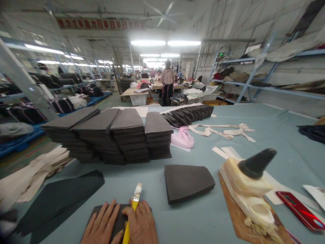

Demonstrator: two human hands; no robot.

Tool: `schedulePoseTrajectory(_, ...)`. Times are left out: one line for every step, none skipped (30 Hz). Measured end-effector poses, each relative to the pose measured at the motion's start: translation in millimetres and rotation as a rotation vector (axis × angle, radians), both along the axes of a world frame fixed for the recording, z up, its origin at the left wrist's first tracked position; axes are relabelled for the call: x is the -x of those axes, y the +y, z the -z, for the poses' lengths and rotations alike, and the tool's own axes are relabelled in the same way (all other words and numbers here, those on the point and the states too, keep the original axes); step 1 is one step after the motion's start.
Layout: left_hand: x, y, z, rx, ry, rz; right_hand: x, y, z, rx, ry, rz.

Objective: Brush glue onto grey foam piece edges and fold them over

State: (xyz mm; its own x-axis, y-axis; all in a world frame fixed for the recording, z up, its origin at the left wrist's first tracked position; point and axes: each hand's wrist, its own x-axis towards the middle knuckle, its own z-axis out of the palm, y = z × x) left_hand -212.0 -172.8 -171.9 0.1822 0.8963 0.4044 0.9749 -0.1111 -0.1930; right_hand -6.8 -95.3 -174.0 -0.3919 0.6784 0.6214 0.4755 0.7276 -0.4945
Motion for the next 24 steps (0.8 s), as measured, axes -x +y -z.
schedulePoseTrajectory(-6.5,-0.6,-4.4,-0.016,0.004,-0.005,-3.7,-0.9,-6.0,0.025,-0.014,-0.019)
schedulePoseTrajectory(-13.4,-1.6,-9.4,-0.03,0.005,-0.017,-7.4,-1.7,-12.6,0.044,-0.033,-0.04)
schedulePoseTrajectory(-20.4,-2.7,-14.8,-0.048,-0.002,-0.028,-11.2,-2.5,-19.5,0.054,-0.049,-0.053)
schedulePoseTrajectory(-27.4,-3.9,-20.3,-0.065,-0.018,-0.04,-14.8,-3.1,-26.4,0.048,-0.064,-0.065)
schedulePoseTrajectory(-34.2,-5.0,-25.8,-0.045,-0.041,-0.062,-18.2,-3.5,-32.7,0.045,-0.089,-0.076)
schedulePoseTrajectory(-40.6,-5.8,-31.3,-0.033,-0.077,-0.075,-21.3,-3.6,-38.4,0.052,-0.116,-0.08)
schedulePoseTrajectory(-46.2,-6.4,-36.7,-0.008,-0.116,-0.085,-24.1,-3.6,-43.3,0.052,-0.136,-0.094)
schedulePoseTrajectory(-50.9,-6.8,-41.9,0.026,-0.152,-0.097,-26.5,-3.4,-47.3,0.059,-0.159,-0.111)
schedulePoseTrajectory(-54.4,-6.9,-46.9,0.054,-0.187,-0.103,-28.5,-3.0,-50.5,0.071,-0.173,-0.117)
schedulePoseTrajectory(-56.6,-6.8,-51.7,0.088,-0.225,-0.109,-30.3,-2.5,-53.0,0.086,-0.177,-0.117)
schedulePoseTrajectory(-57.1,-6.5,-56.2,0.125,-0.266,-0.105,-31.8,-1.8,-54.9,0.093,-0.185,-0.121)
schedulePoseTrajectory(-55.9,-6.3,-60.4,0.154,-0.316,-0.092,-33.0,-1.0,-56.5,0.095,-0.201,-0.122)
schedulePoseTrajectory(-52.8,-6.3,-64.4,0.179,-0.385,-0.079,-34.0,-0.1,-57.7,0.095,-0.222,-0.124)
schedulePoseTrajectory(-47.8,-6.7,-68.2,0.2,-0.475,-0.077,-34.9,0.8,-58.8,0.096,-0.241,-0.124)
schedulePoseTrajectory(-40.9,-7.8,-71.8,0.209,-0.567,-0.092,-35.6,1.7,-59.8,0.104,-0.252,-0.129)
schedulePoseTrajectory(-32.5,-9.7,-75.2,0.207,-0.605,-0.123,-36.2,2.5,-60.7,0.106,-0.257,-0.134)
schedulePoseTrajectory(-23.1,-12.6,-78.6,0.199,-0.63,-0.159,-36.7,3.3,-61.4,0.109,-0.259,-0.139)
schedulePoseTrajectory(-13.3,-16.5,-81.9,0.189,-0.654,-0.2,-37.1,3.9,-62.0,0.11,-0.257,-0.143)
schedulePoseTrajectory(-3.8,-21.5,-85.0,0.178,-0.677,-0.245,-37.5,4.3,-62.5,0.11,-0.256,-0.144)
schedulePoseTrajectory(4.6,-27.2,-88.0,0.174,-0.7,-0.286,-37.9,4.6,-62.8,0.111,-0.255,-0.144)
schedulePoseTrajectory(11.4,-33.3,-90.9,0.177,-0.724,-0.323,-38.3,4.8,-62.9,0.113,-0.254,-0.143)
schedulePoseTrajectory(16.2,-39.4,-93.4,0.186,-0.748,-0.353,-38.6,4.9,-63.0,0.113,-0.255,-0.144)
schedulePoseTrajectory(18.9,-44.8,-95.7,0.201,-0.773,-0.377,-38.9,4.9,-63.0,0.114,-0.258,-0.147)
schedulePoseTrajectory(19.8,-49.2,-97.6,0.22,-0.796,-0.396,-39.2,4.9,-62.9,0.115,-0.261,-0.148)
